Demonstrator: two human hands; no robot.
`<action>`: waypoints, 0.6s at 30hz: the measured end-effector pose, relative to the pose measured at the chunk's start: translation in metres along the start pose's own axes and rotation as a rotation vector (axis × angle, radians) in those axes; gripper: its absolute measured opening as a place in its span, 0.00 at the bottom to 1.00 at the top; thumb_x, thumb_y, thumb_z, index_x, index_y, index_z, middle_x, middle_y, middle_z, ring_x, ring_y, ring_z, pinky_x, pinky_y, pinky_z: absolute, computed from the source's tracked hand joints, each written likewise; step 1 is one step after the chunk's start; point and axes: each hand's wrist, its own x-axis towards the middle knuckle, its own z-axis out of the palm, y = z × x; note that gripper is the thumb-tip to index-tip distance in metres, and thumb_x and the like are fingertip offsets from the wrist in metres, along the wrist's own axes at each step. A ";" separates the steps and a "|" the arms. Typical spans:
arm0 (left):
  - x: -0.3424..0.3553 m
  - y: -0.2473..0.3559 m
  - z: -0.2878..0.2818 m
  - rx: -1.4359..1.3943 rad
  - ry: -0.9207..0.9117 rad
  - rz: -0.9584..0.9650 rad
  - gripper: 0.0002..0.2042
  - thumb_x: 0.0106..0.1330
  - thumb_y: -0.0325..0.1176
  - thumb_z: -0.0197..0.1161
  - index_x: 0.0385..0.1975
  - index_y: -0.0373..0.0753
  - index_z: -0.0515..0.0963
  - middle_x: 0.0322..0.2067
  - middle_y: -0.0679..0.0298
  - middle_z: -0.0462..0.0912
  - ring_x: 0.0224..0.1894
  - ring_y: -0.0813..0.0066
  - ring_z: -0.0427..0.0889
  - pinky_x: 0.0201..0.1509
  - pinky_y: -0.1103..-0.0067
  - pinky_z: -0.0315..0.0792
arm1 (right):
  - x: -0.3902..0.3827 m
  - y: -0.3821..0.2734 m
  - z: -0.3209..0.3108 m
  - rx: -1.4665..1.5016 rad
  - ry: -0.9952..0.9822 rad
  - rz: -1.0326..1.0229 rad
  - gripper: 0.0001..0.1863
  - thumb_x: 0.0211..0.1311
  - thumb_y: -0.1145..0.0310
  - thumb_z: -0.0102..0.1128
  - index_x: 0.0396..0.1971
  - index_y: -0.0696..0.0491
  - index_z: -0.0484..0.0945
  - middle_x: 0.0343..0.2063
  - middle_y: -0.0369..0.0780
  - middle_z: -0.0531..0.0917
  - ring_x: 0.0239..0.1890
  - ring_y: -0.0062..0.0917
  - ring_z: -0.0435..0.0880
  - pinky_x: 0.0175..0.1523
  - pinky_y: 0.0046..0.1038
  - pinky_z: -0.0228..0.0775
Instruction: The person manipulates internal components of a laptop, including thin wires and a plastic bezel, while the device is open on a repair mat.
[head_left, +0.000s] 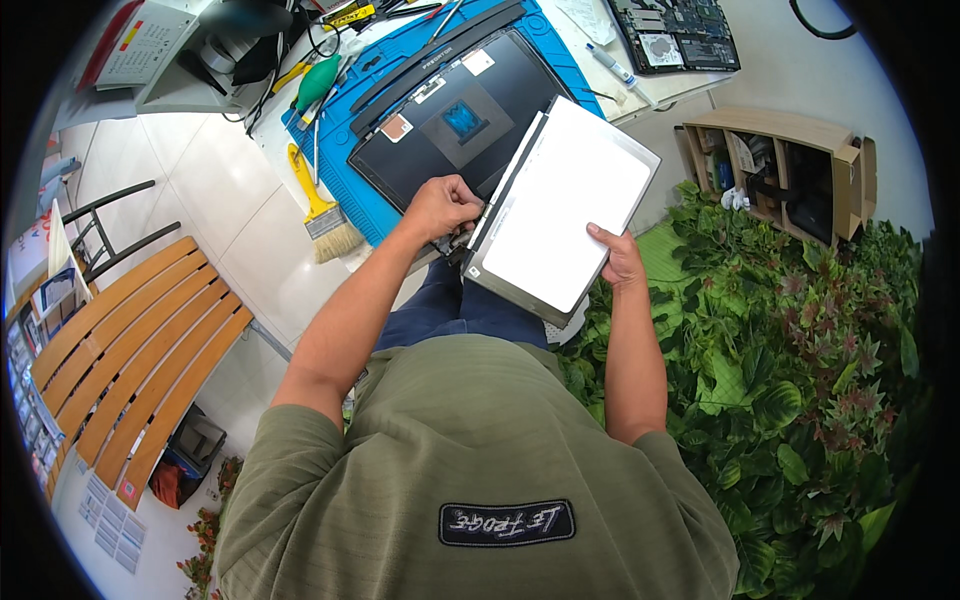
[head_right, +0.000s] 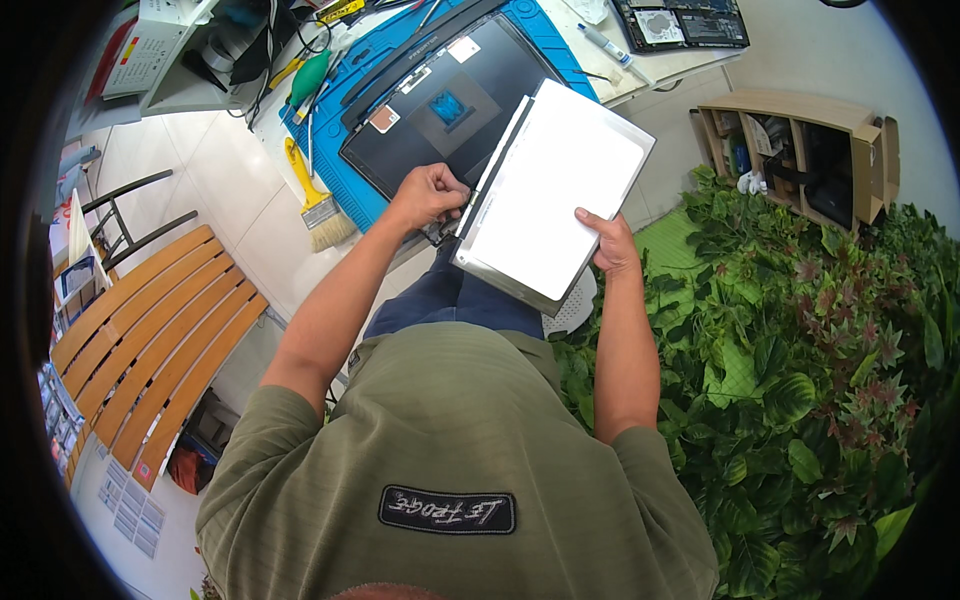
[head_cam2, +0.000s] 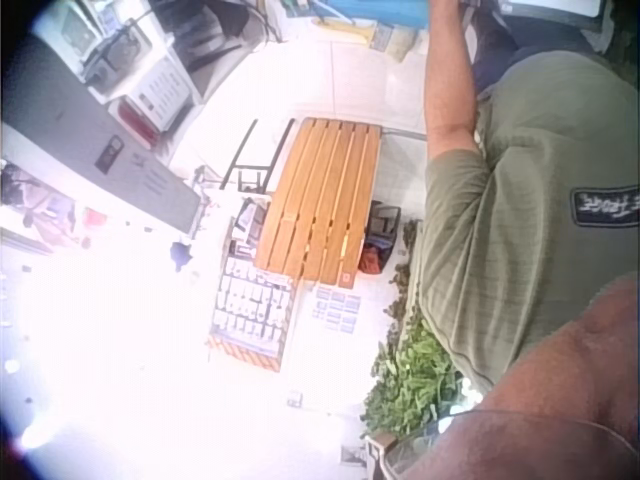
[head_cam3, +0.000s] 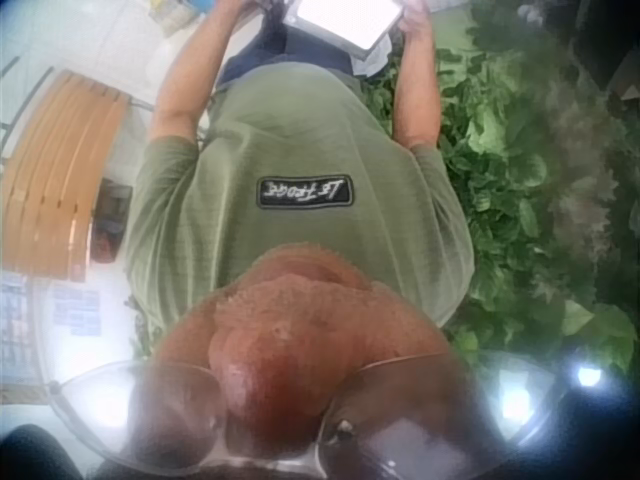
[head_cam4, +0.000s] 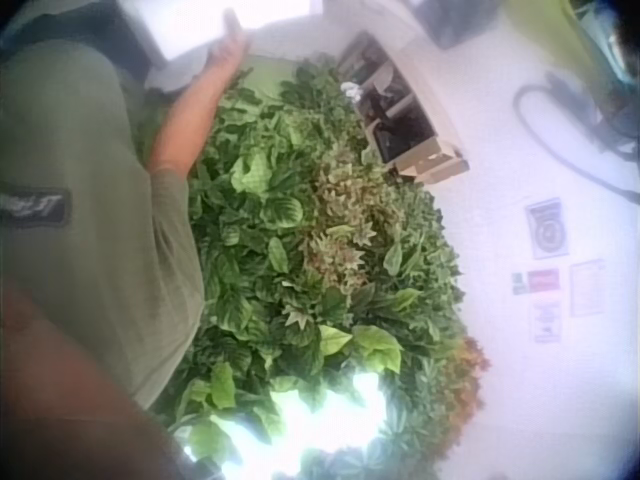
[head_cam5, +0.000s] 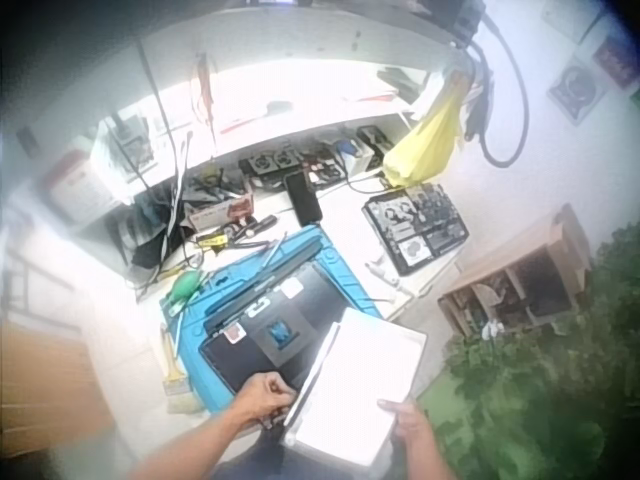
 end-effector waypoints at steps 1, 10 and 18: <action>0.000 0.000 0.000 0.001 0.002 0.001 0.07 0.58 0.26 0.71 0.27 0.35 0.77 0.23 0.61 0.85 0.23 0.81 0.84 0.22 0.84 0.72 | 0.000 0.000 0.000 -0.001 0.004 0.002 0.35 0.56 0.73 0.72 0.63 0.66 0.69 0.54 0.50 0.81 0.56 0.40 0.83 0.60 0.41 0.77; -0.002 0.001 0.004 -0.001 0.033 0.017 0.07 0.57 0.25 0.70 0.26 0.35 0.76 0.23 0.61 0.85 0.23 0.81 0.84 0.22 0.84 0.71 | -0.001 0.000 -0.001 -0.004 0.022 -0.005 0.34 0.57 0.74 0.72 0.63 0.66 0.69 0.54 0.51 0.81 0.56 0.40 0.83 0.60 0.42 0.77; -0.004 0.001 0.005 -0.003 0.035 0.022 0.06 0.57 0.23 0.68 0.26 0.35 0.75 0.24 0.59 0.86 0.23 0.81 0.83 0.22 0.84 0.71 | -0.005 -0.001 -0.005 -0.002 0.061 -0.025 0.34 0.56 0.73 0.72 0.62 0.67 0.70 0.53 0.51 0.82 0.55 0.41 0.83 0.60 0.42 0.77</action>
